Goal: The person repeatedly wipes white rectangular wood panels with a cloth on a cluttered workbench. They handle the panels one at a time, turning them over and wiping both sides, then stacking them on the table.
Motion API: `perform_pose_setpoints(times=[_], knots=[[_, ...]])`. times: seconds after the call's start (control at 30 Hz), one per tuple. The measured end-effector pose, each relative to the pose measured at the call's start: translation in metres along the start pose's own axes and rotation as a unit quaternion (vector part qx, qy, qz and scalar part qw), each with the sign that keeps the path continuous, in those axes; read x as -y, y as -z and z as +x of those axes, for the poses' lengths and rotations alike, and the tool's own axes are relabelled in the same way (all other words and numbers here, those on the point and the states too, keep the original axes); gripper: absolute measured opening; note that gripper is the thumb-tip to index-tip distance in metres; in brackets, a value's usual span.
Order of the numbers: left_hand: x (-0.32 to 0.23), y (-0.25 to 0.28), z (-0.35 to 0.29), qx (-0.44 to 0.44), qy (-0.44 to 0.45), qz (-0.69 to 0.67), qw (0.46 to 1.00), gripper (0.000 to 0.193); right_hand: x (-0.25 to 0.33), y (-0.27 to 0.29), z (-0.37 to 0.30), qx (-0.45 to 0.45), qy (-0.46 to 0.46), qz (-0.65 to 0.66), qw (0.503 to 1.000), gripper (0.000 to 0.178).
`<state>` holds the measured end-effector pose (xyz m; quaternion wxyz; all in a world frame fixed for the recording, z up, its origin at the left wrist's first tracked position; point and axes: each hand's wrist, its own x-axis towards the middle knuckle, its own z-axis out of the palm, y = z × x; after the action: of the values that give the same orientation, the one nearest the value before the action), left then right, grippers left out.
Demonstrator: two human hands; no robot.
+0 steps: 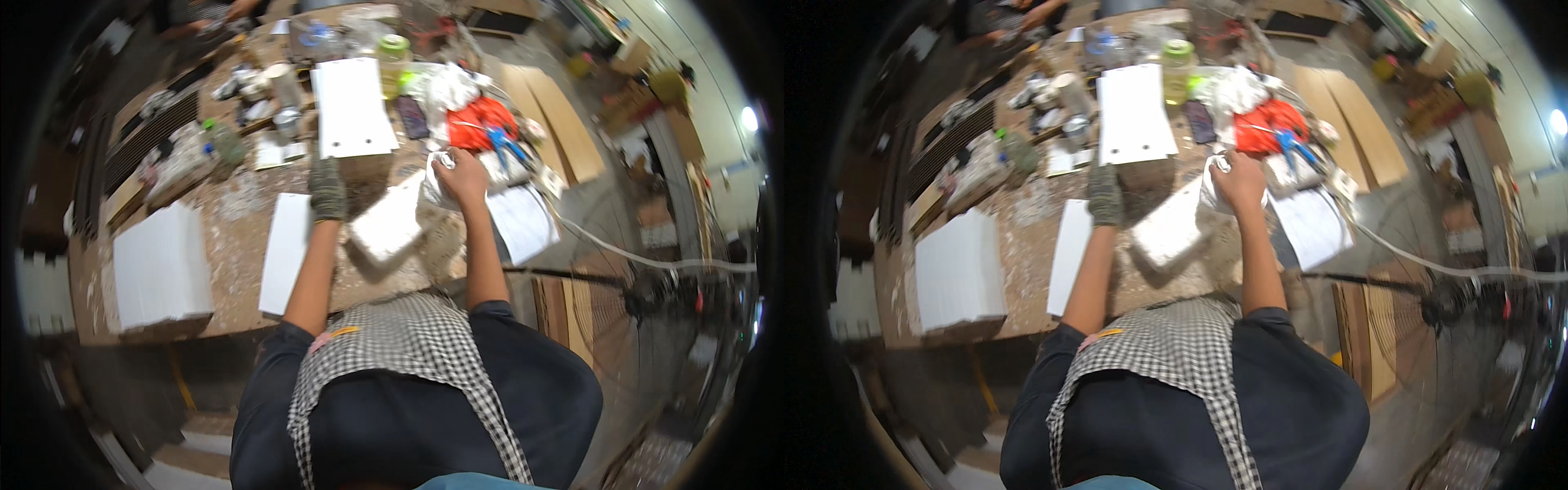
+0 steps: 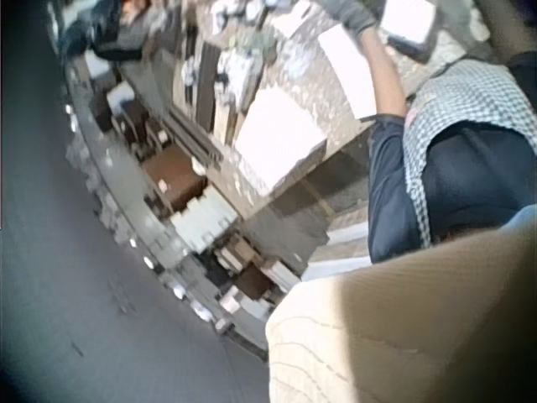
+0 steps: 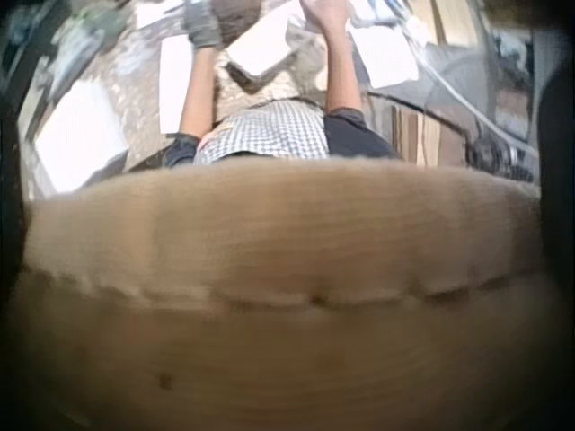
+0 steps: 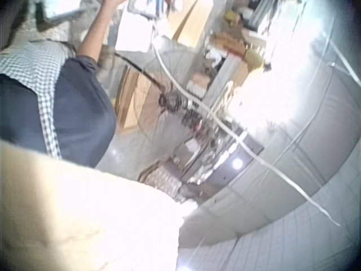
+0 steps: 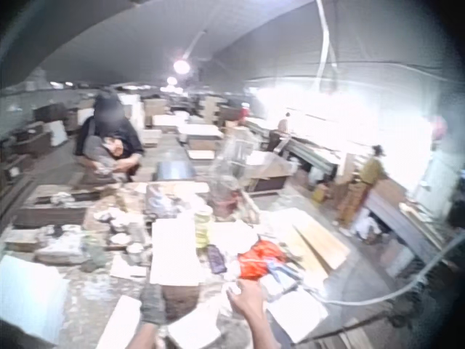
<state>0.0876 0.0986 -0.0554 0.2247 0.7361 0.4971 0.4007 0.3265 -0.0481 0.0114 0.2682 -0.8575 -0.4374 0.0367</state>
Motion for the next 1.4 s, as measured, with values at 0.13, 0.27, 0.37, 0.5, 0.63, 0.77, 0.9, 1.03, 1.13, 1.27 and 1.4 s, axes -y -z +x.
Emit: perform_pose_setpoints(times=[0.13,0.27,0.37,0.5,0.63,0.77,0.9,1.03,1.13,1.27,1.4], knots=[[-0.006,-0.002,0.005,-0.024,0.152,-0.343,0.927,0.059,-0.067,0.001,-0.029,0.098,-0.113,-0.139,0.979,0.046],[-0.038,0.009,0.008,-0.010,0.220,-0.439,0.871,0.069,-0.140,-0.009,-0.018,0.056,-0.211,-0.066,0.974,0.035],[-0.036,0.002,0.012,0.013,0.230,-0.407,0.884,0.065,-0.232,-0.041,0.020,-0.175,-0.185,-0.103,0.961,0.027],[-0.011,-0.009,0.008,0.002,0.167,-0.352,0.921,0.060,-0.293,-0.060,0.052,-0.205,-0.170,-0.070,0.961,0.028],[-0.019,-0.006,0.008,0.011,0.184,-0.293,0.938,0.059,-0.306,-0.044,0.058,-0.088,-0.284,0.044,0.954,0.035],[0.012,-0.013,-0.003,-0.018,0.129,-0.224,0.966,0.049,-0.202,-0.004,0.066,-0.150,-0.185,-0.029,0.971,0.026],[0.052,-0.038,-0.022,-0.008,0.110,-0.172,0.979,0.046,-0.071,-0.010,0.088,0.041,0.013,0.288,0.957,0.022],[0.014,-0.023,-0.015,-0.030,0.038,-0.128,0.991,0.044,0.065,-0.029,0.091,0.262,0.096,0.329,0.902,0.025],[0.013,-0.018,-0.018,-0.025,0.067,-0.142,0.987,0.044,0.114,-0.044,0.105,0.305,0.140,0.235,0.912,0.031],[-0.015,0.010,-0.016,0.018,0.168,-0.245,0.955,0.048,0.125,-0.051,0.117,0.341,0.132,0.234,0.901,0.032],[-0.014,0.015,-0.017,0.019,0.148,-0.239,0.959,0.045,0.121,-0.057,0.125,0.385,0.146,0.240,0.879,0.031]])
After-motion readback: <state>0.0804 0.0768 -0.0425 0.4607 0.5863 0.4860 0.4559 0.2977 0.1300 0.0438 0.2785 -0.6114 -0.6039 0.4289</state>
